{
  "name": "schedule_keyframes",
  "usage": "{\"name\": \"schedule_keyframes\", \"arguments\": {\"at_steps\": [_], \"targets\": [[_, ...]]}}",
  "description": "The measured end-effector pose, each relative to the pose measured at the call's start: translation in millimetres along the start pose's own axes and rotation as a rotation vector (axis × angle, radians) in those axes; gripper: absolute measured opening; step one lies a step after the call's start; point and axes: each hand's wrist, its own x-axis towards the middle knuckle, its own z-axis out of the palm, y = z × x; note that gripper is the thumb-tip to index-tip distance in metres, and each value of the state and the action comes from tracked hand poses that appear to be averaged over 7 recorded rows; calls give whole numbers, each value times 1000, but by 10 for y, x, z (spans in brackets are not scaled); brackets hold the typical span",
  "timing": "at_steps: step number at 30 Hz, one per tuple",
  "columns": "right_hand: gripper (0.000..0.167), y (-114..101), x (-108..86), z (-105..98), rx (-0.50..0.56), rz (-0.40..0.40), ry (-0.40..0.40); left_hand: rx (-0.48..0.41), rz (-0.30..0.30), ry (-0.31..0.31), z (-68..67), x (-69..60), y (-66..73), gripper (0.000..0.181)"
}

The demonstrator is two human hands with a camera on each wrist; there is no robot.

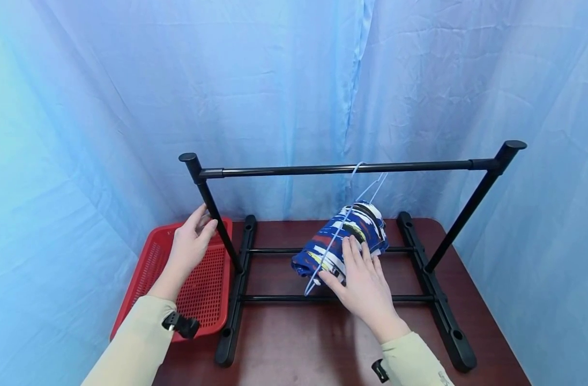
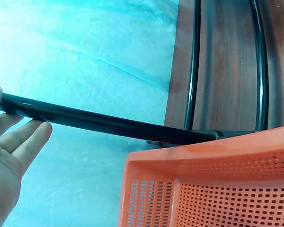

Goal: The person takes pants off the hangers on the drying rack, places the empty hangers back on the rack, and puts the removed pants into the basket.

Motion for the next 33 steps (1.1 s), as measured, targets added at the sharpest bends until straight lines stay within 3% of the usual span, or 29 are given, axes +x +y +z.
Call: {"name": "schedule_keyframes", "arguments": {"at_steps": [18, 33], "targets": [[104, -149, 38, 111, 6, 35, 81, -36, -34, 111, 40, 52, 34, 45], [105, -201, 74, 204, 24, 54, 103, -14, -69, 121, 88, 116, 67, 44]]}}
